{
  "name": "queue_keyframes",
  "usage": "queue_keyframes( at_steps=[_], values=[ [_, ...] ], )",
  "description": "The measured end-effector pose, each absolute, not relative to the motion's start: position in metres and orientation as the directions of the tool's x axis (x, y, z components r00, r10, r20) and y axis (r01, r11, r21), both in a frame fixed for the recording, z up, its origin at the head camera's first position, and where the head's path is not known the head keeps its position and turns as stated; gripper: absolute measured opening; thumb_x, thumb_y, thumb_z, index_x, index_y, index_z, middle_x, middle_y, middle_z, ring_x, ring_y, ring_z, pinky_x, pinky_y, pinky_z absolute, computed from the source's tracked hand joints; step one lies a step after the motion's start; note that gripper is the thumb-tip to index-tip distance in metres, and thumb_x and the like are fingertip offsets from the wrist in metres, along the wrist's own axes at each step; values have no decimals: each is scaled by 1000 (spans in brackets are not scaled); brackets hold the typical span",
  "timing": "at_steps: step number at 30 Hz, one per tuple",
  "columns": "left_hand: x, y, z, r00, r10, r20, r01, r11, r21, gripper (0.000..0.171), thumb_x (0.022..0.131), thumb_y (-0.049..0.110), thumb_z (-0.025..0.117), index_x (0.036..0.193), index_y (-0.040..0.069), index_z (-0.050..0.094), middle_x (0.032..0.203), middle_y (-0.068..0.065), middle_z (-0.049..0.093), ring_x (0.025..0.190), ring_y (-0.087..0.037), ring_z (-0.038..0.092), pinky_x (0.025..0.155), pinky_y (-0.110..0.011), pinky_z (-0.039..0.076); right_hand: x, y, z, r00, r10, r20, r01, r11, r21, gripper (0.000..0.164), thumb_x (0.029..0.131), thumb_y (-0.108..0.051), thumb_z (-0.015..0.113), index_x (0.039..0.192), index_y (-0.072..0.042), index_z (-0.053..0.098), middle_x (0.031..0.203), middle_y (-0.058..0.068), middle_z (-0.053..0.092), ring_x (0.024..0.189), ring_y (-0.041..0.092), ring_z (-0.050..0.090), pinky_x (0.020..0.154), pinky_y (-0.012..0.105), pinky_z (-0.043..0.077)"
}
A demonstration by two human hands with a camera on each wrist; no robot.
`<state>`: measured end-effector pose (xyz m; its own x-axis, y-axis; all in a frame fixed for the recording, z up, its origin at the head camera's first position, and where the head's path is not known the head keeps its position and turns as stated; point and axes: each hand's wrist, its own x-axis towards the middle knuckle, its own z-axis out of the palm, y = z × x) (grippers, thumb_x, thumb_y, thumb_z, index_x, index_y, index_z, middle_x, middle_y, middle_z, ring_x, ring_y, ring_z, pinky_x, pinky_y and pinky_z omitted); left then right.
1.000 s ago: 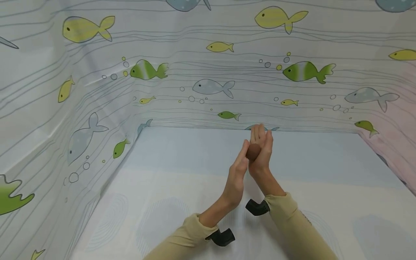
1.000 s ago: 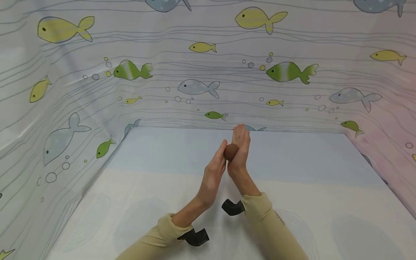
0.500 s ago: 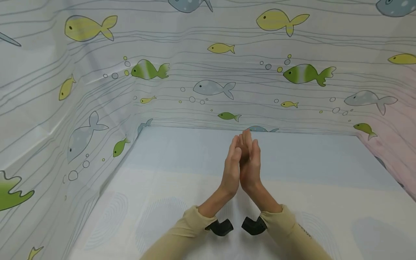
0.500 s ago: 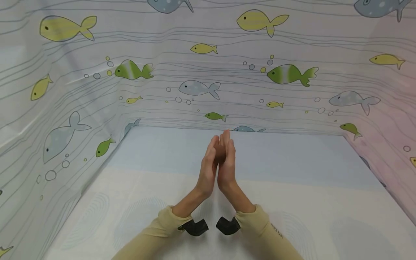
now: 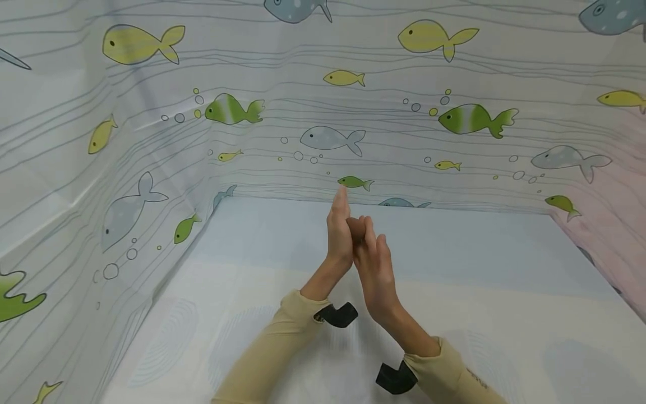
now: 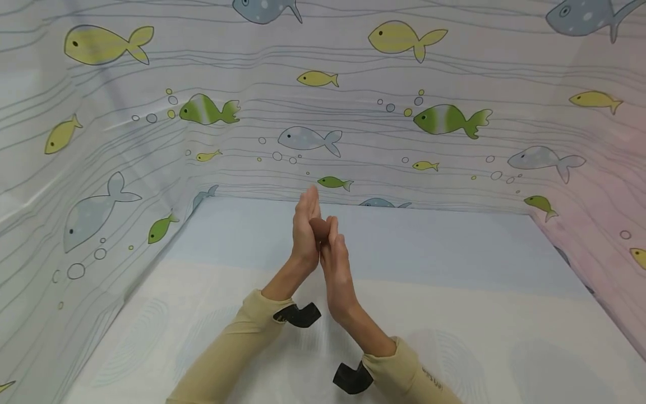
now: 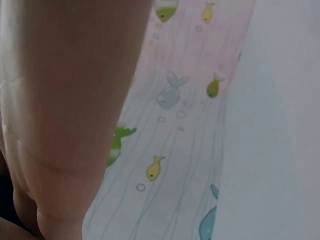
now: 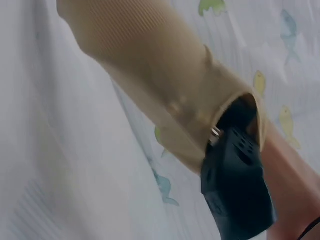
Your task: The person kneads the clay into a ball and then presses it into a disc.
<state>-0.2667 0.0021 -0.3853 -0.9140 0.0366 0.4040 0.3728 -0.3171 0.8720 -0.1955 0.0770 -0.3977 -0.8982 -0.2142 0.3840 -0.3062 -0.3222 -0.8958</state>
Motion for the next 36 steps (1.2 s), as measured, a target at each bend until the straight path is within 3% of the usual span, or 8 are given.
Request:
queue_keyframes(
  at_steps=[7, 14, 18, 19, 21, 25, 26, 36],
  values=[
    [-267, -2, -390, -882, 132, 452, 381, -366, 849, 64, 103, 43, 24, 158, 12, 20, 165, -1, 13, 152, -14, 11, 122, -35, 12, -198, 76, -397, -896, -204, 394, -307, -354, -883, 72, 103, -55, 3, 159, -11, -8, 166, 9, -2, 153, 23, 1, 122, 49, 1],
    [-260, 1, -402, -841, 174, 512, 486, -174, 857, 64, 104, 40, 19, 159, 7, 17, 165, 3, 16, 151, -10, 12, 123, -38, 11, -213, 80, -393, -939, -132, 319, -229, -451, -863, 74, 103, -56, 10, 159, -9, -6, 166, 5, -1, 153, 18, -1, 123, 43, 4],
    [-251, 7, -410, -821, 217, 529, 502, -169, 848, 66, 104, 43, 22, 159, 7, 12, 165, 3, 12, 151, -9, 9, 123, -38, 11, -225, 84, -391, -961, -84, 265, -196, -472, -860, 75, 103, -57, 11, 159, -9, -2, 167, 2, 0, 153, 15, 3, 123, 38, 6],
    [-249, 8, -412, -817, 228, 529, 500, -175, 848, 67, 104, 44, 22, 159, 8, 11, 165, 3, 11, 151, -8, 8, 123, -37, 11, -229, 85, -391, -963, -66, 259, -196, -485, -852, 77, 103, -57, 13, 159, -5, 8, 164, 9, 17, 150, 15, 17, 122, 35, 13],
    [-244, 12, -414, -807, 249, 536, 502, -190, 844, 67, 105, 46, 22, 159, 9, 8, 165, 3, 10, 151, -8, 8, 122, -37, 12, -234, 88, -390, -968, -38, 249, -195, -516, -834, 77, 102, -58, 13, 159, -6, 10, 163, 6, 20, 149, 13, 20, 121, 31, 15],
    [-234, 18, -415, -801, 284, 528, 470, -249, 847, 67, 105, 47, 21, 160, 13, 5, 165, 3, 8, 151, -9, 7, 122, -37, 13, -245, 93, -391, -959, 18, 281, -240, -576, -781, 76, 103, -57, 14, 160, -8, 6, 165, 4, 15, 150, 13, 16, 121, 29, 14],
    [-231, 19, -414, -803, 294, 518, 455, -259, 852, 66, 105, 46, 21, 160, 13, 5, 165, 3, 8, 151, -9, 7, 122, -36, 13, -247, 95, -392, -958, 38, 283, -252, -580, -775, 74, 102, -57, 15, 160, -14, -3, 167, -2, 0, 153, 11, 5, 122, 29, 7],
    [-207, 17, -398, -830, 392, 397, 242, -388, 889, 72, 104, 49, 17, 159, 7, -1, 166, -3, 0, 152, -16, 3, 122, -44, 11, -263, 108, -391, -924, 149, 351, -373, -549, -748, 74, 102, -53, 22, 160, -13, -2, 167, 1, 1, 153, 14, 1, 122, 31, -2]
  ],
)
